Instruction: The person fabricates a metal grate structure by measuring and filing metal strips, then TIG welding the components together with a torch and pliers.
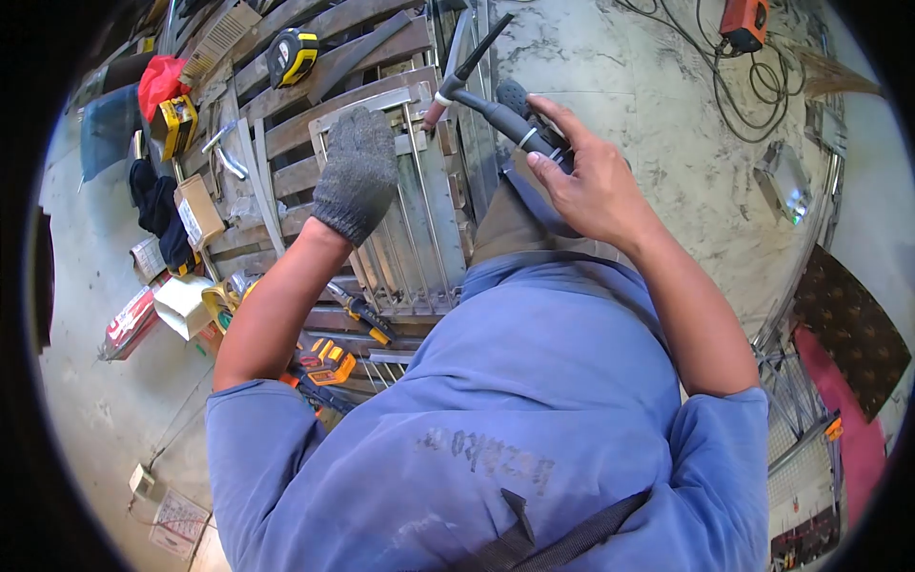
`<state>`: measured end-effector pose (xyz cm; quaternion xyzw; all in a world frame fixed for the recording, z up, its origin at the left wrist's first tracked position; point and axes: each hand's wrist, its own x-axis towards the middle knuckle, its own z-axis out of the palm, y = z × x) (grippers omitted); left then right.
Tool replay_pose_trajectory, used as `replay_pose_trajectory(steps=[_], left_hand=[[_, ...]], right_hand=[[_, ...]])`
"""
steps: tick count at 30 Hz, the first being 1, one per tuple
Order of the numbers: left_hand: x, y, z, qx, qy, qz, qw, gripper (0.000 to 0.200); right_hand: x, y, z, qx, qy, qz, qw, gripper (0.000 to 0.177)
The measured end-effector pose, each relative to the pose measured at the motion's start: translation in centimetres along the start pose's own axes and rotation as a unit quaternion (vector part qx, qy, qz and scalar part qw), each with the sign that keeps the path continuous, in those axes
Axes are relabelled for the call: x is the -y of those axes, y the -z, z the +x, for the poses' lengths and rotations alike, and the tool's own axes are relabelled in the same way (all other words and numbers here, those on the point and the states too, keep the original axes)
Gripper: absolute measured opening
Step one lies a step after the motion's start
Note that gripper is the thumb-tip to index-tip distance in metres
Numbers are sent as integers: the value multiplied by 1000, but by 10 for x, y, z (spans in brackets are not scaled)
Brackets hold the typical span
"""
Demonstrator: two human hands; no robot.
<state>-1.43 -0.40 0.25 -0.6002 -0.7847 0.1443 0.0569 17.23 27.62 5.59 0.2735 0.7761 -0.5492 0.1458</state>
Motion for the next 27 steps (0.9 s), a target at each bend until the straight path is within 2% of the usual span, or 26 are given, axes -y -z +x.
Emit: replay_pose_trajectory(steps=[5, 8, 11, 20, 23, 27], left_hand=[[3, -1, 4, -30, -3, -17, 999, 31], [-2, 8, 4, 87, 31, -45, 995, 43], [3, 0, 3, -24, -3, -18, 1000, 32], [1, -2, 2, -13, -8, 15, 1000, 35], [0, 1, 3, 26, 5, -11, 1000, 36], [1, -1, 2, -6, 0, 2, 1000, 37]], right_hand=[[-20, -10, 6, -42, 72, 24, 996, 61], [-11, -6, 7, -17, 34, 29, 999, 61], [-10, -7, 9, -27, 69, 1, 997, 61], [2, 1, 13, -11, 58, -23, 998, 60], [4, 3, 15, -5, 57, -27, 998, 60], [2, 3, 15, -11, 72, -28, 997, 60]])
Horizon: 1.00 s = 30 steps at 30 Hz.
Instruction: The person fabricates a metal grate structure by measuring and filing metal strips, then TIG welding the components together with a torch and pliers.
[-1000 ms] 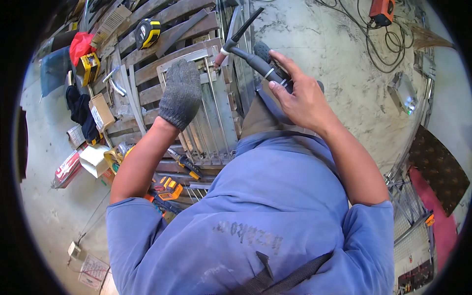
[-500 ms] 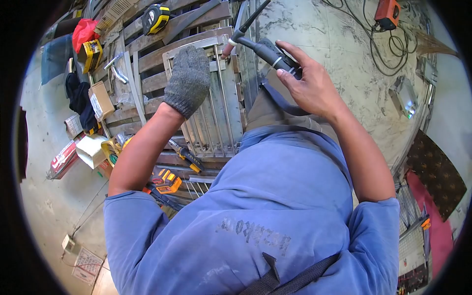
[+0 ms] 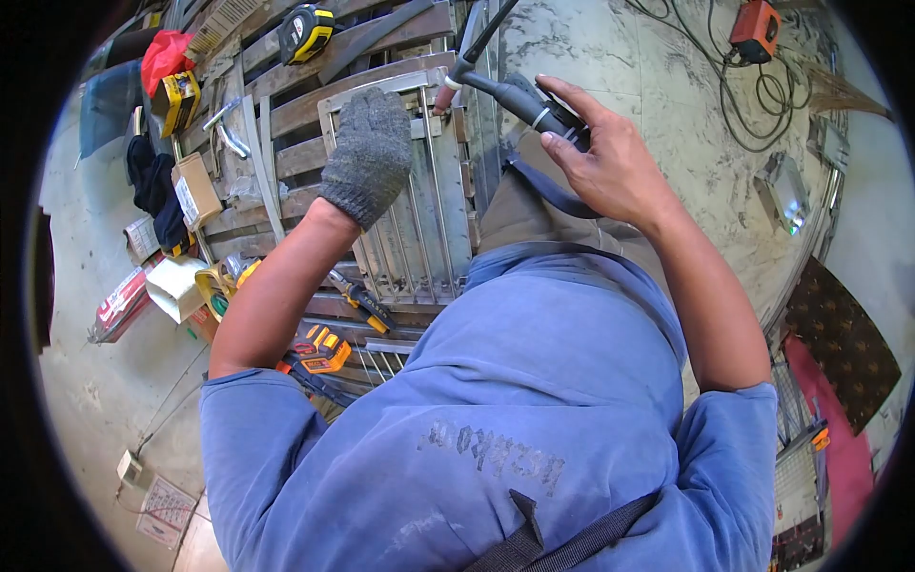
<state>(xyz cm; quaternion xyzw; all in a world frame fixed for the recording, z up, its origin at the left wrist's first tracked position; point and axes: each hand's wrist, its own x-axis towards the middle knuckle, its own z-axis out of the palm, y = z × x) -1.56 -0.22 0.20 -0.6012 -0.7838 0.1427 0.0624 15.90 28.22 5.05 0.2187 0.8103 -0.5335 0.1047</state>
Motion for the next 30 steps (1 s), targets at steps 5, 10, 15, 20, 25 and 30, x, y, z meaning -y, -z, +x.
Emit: replay_pose_trajectory(steps=[5, 10, 15, 20, 25, 30], left_hand=[[-1, 2, 1, 20, -2, -1, 1000, 37], [-1, -2, -1, 2, -5, 2, 1000, 38], [-1, -2, -1, 18, -5, -2, 1000, 39], [-1, -5, -2, 8, -6, -4, 1000, 42], [-1, -2, -2, 26, -8, 2, 1000, 43], [-4, 3, -1, 46, 13, -6, 999, 43]], right_hand=[[7, 4, 0, 21, -40, -4, 999, 60], [7, 3, 0, 17, -34, 3, 999, 60], [10, 2, -2, 12, -24, -5, 1000, 61], [11, 2, -4, 14, -24, 0, 1000, 61], [17, 3, -4, 26, -42, -8, 999, 61], [6, -1, -3, 3, 9, -12, 1000, 57]])
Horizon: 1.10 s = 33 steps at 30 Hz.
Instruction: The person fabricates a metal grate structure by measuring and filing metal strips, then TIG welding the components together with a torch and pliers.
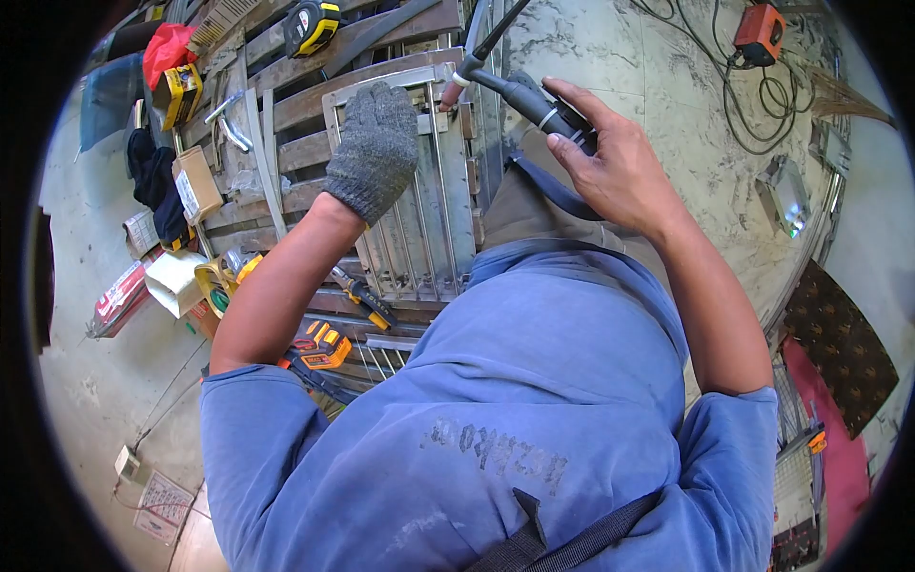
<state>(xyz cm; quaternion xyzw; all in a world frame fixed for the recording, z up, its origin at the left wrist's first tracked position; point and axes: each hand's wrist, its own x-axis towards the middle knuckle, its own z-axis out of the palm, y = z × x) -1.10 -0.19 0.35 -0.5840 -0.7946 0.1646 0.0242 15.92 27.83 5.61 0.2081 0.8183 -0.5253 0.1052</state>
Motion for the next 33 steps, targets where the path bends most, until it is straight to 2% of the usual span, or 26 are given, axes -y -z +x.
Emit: replay_pose_trajectory(steps=[2, 5, 7, 8, 10, 11, 13, 14, 15, 16, 19, 22, 28, 31, 33], left_hand=[[2, 8, 3, 35, -17, 31, 999, 39], [0, -3, 3, -78, 34, -214, 973, 36], [-8, -24, -1, -117, 103, -456, 876, 37], [-15, -42, -6, -116, 153, -604, 774, 38], [-15, -34, -3, -88, 211, -727, 648, 40], [-12, -30, -4, -66, 225, -723, 650, 41], [-7, -13, -3, -51, 208, -621, 754, 43], [-3, -9, -3, -57, 174, -510, 841, 45], [-2, -6, -2, -26, 88, -265, 960, 46], [0, -3, -1, -43, 5, 5, 999, 48], [1, -2, -1, -19, 1, -44, 999, 51], [-1, 4, -3, -7, 11, -43, 999, 54], [-2, 9, -2, 27, 4, -35, 999, 54], [-2, 7, -4, 36, 7, -32, 999, 55], [-2, 6, -5, 40, 14, -42, 998, 56]], right_hand=[[-7, -3, 2, -14, 39, -7, 999, 56], [0, -1, 0, 17, -17, 62, 998, 53], [-2, -2, 1, 15, -19, 73, 997, 52], [4, -1, 0, 19, -39, 70, 997, 52], [7, 1, 1, 23, -54, 65, 996, 51], [7, 1, 1, 23, -50, 63, 996, 51], [3, 0, 1, 20, -37, 49, 998, 52], [0, -1, 0, 15, -28, 36, 999, 54], [-2, 2, 2, 10, -21, 29, 999, 56], [1, 4, 1, 8, -29, 26, 999, 58], [8, 15, -1, 13, -88, 33, 995, 64], [-9, 12, 1, -30, 0, 24, 999, 64], [0, 17, -1, 8, -47, 66, 997, 65], [-10, 8, -1, -20, 1, 73, 997, 68], [-10, 7, 0, -20, -6, 75, 997, 68]])
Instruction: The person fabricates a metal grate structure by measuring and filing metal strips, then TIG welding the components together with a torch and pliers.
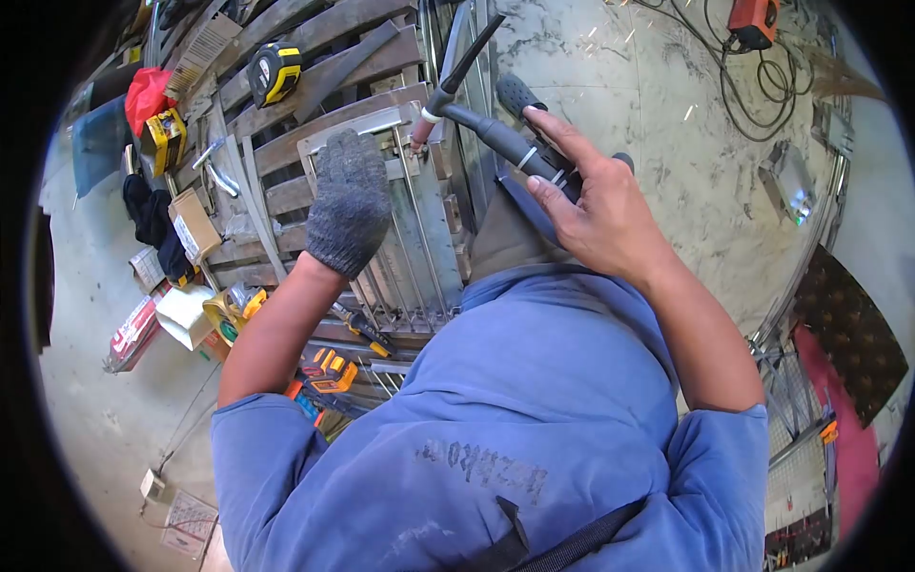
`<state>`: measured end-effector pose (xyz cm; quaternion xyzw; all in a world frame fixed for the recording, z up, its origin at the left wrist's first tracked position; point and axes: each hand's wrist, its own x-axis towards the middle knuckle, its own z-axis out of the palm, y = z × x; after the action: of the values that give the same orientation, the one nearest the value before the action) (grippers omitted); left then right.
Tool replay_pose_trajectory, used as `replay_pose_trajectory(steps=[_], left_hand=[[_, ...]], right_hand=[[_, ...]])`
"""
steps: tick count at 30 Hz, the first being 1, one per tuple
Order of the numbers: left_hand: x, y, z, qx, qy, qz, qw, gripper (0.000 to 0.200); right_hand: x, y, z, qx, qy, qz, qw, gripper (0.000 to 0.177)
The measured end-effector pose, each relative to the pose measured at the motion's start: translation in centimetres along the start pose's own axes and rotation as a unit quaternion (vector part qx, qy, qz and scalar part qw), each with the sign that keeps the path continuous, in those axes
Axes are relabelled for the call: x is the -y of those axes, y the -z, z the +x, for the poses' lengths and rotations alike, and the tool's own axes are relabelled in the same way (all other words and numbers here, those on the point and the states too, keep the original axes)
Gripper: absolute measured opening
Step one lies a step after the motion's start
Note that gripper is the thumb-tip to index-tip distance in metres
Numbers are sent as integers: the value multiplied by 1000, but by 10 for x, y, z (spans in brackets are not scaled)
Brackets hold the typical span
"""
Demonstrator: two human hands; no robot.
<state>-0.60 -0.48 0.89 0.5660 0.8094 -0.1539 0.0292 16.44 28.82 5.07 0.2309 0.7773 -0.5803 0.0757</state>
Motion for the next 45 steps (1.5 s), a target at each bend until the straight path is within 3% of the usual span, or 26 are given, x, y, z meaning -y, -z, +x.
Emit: replay_pose_trajectory(steps=[8, 13, 16, 20, 25, 30, 32, 33, 36, 37, 39, 40, 42, 45], left_hand=[[1, -1, -1, -9, -1, -18, 1000, 57], [-1, -3, 1, -13, 4, 12, 1000, 58], [-3, -5, 2, -15, 7, 26, 1000, 57], [-7, -13, 3, -44, 38, 46, 997, 55], [-14, 5, 2, 1, 100, 28, 995, 58], [-16, 21, -2, -6, 215, -108, 971, 59], [-20, 36, -12, -34, 267, -186, 945, 58], [-20, 45, -21, -100, 307, -148, 935, 56], [-47, 55, -43, -109, 503, -304, 801, 50], [-52, 54, -47, -197, 554, -295, 753, 47], [-66, 57, -46, -192, 635, -323, 675, 47], [-71, 59, -43, -189, 671, -339, 632, 48], [-72, 62, -30, -177, 708, -349, 588, 52], [-72, 59, -7, -171, 756, -320, 544, 57]], right_hand=[[3, 7, 3, -15, -77, 13, 997, 66], [16, 7, 12, -79, -30, -29, 996, 67], [26, 5, 30, -129, 77, 14, 989, 69], [71, 17, 54, -118, 98, -6, 988, 70], [137, 22, 101, -68, 170, -13, 983, 74], [175, 11, 142, 44, 190, -98, 976, 77], [193, 5, 152, 87, 202, -154, 963, 77], [204, 1, 155, 105, 213, -178, 955, 77], [234, -13, 161, 151, 239, -216, 935, 75], [247, -18, 163, 163, 238, -234, 928, 74], [278, -28, 163, 185, 255, -263, 912, 72], [295, -33, 164, 225, 217, -249, 917, 71], [319, -43, 175, 227, 384, -304, 842, 73], [376, -56, 180, 226, 364, -402, 809, 79]])
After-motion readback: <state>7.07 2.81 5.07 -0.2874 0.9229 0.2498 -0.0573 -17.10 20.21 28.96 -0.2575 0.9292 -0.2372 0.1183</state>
